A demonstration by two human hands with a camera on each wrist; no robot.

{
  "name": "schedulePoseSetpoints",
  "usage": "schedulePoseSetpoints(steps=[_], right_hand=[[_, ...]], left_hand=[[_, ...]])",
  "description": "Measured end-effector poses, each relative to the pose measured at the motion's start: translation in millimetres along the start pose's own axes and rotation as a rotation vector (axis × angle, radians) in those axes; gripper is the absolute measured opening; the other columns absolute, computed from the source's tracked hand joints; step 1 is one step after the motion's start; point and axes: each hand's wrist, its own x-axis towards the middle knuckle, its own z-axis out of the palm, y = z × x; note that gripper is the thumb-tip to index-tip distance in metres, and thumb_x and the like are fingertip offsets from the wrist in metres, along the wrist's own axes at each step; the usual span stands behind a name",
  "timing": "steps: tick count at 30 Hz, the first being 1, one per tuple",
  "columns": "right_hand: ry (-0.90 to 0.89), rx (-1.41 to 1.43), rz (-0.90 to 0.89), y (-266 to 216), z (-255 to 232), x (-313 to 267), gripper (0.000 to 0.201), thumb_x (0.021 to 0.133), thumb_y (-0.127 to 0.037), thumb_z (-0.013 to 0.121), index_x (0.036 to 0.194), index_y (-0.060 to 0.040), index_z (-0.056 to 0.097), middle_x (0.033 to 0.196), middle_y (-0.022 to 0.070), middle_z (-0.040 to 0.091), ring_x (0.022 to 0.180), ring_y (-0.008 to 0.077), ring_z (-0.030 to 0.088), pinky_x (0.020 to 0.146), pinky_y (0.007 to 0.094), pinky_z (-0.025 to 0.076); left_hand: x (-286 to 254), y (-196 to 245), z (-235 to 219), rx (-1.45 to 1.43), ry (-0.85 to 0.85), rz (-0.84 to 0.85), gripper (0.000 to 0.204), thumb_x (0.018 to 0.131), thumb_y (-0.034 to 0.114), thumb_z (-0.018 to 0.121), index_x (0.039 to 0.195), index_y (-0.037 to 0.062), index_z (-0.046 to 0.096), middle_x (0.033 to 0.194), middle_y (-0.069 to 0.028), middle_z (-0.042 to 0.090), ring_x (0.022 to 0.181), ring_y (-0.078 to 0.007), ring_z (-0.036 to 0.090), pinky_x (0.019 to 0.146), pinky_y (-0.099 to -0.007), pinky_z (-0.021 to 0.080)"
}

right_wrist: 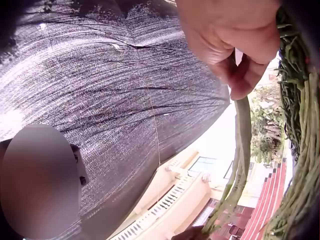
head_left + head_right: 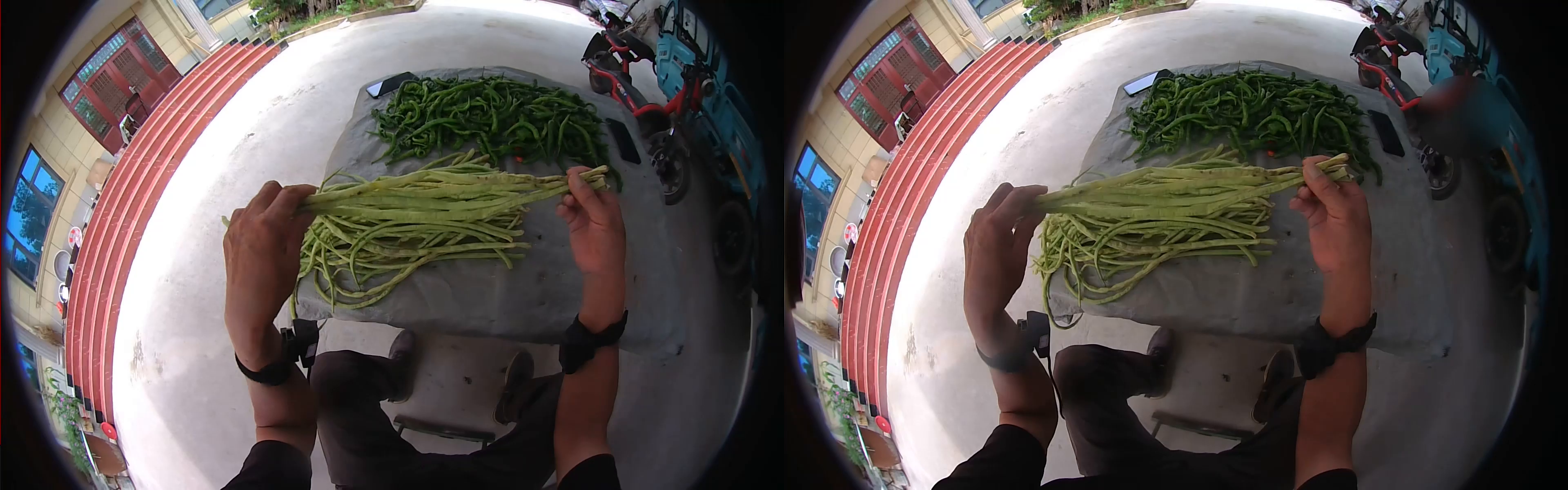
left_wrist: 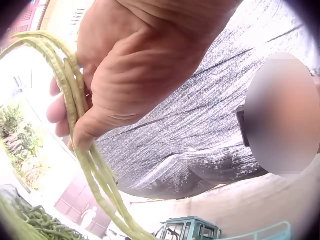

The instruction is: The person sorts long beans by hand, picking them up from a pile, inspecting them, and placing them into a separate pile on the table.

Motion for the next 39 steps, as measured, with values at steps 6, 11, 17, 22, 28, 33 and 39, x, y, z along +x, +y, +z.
schedulePoseSetpoints(steps=[6,11,17,22,28,33,39], right_hand=[[-0.035,0.159,0.071,62,33,14,0.015,0.099,-0.01,0.075,0.113,-0.0071,0.071,0.093,0.0008,0.07,0.083,0.0116,0.069,0.073,0.0297,0.062],[0.02,0.159,0.105,95,49,22,0.02,0.099,-0.012,0.076,0.116,-0.0065,0.068,0.096,0.0022,0.07,0.085,0.0151,0.071,0.076,0.0335,0.063],[0.09,0.072,0.136,106,38,40,0.027,0.1,-0.014,0.074,0.121,-0.0022,0.063,0.11,0.0085,0.066,0.09,0.0198,0.071,0.081,0.0364,0.065],[0.143,-0.044,0.109,113,30,45,0.032,0.101,-0.013,0.073,0.125,0.0011,0.059,0.109,0.0108,0.065,0.092,0.0204,0.071,0.081,0.036,0.067],[0.216,-0.16,0.02,109,21,48,0.036,0.1,-0.007,0.068,0.131,0.0042,0.054,0.118,0.0154,0.06,0.094,0.0213,0.071,0.081,0.0356,0.067],[0.268,-0.255,0.015,95,12,41,0.034,0.101,-0.004,0.067,0.132,0.0024,0.056,0.116,0.0123,0.058,0.096,0.0224,0.071,0.084,0.0358,0.066],[0.232,-0.285,-0.039,73,-5,28,0.033,0.096,-0.003,0.068,0.127,0.0057,0.058,0.118,0.015,0.058,0.087,0.0201,0.072,0.074,0.0329,0.066]], left_hand=[[18,-72,26,0.115,0.027,0.072,0.02,0.097,0.008,0.068,0.116,0.0092,0.073,0.099,-0.0083,0.071,0.088,-0.032,0.069,0.088,-0.0445,0.049],[22,-122,83,0.052,-0.006,0.069,0.017,0.097,0.01,0.067,0.113,0.0106,0.072,0.098,-0.0091,0.071,0.089,-0.0314,0.07,0.084,-0.0459,0.05],[26,-131,127,0.081,-0.076,0.073,0.023,0.096,0.009,0.066,0.117,0.0133,0.072,0.104,-0.0086,0.072,0.103,-0.0328,0.067,0.089,-0.0476,0.046],[26,-126,130,0.122,-0.101,0.054,0.031,0.095,0.005,0.064,0.124,0.0118,0.071,0.12,-0.0112,0.07,0.117,-0.0334,0.063,0.097,-0.0508,0.044],[21,-96,120,0.081,-0.043,0.113,0.035,0.093,-0.001,0.058,0.124,0.0116,0.071,0.126,-0.0118,0.069,0.122,-0.0319,0.061,0.102,-0.0487,0.042],[2,-52,111,-0.016,-0.037,0.18,0.031,0.091,0.0,0.063,0.12,0.0107,0.071,0.125,-0.0117,0.068,0.121,-0.0322,0.061,0.102,-0.0478,0.043],[-19,0,115,-0.154,-0.068,0.211,0.022,0.089,0.008,0.071,0.111,0.0101,0.069,0.113,-0.0115,0.066,0.109,-0.0349,0.064,0.089,-0.0473,0.051]])
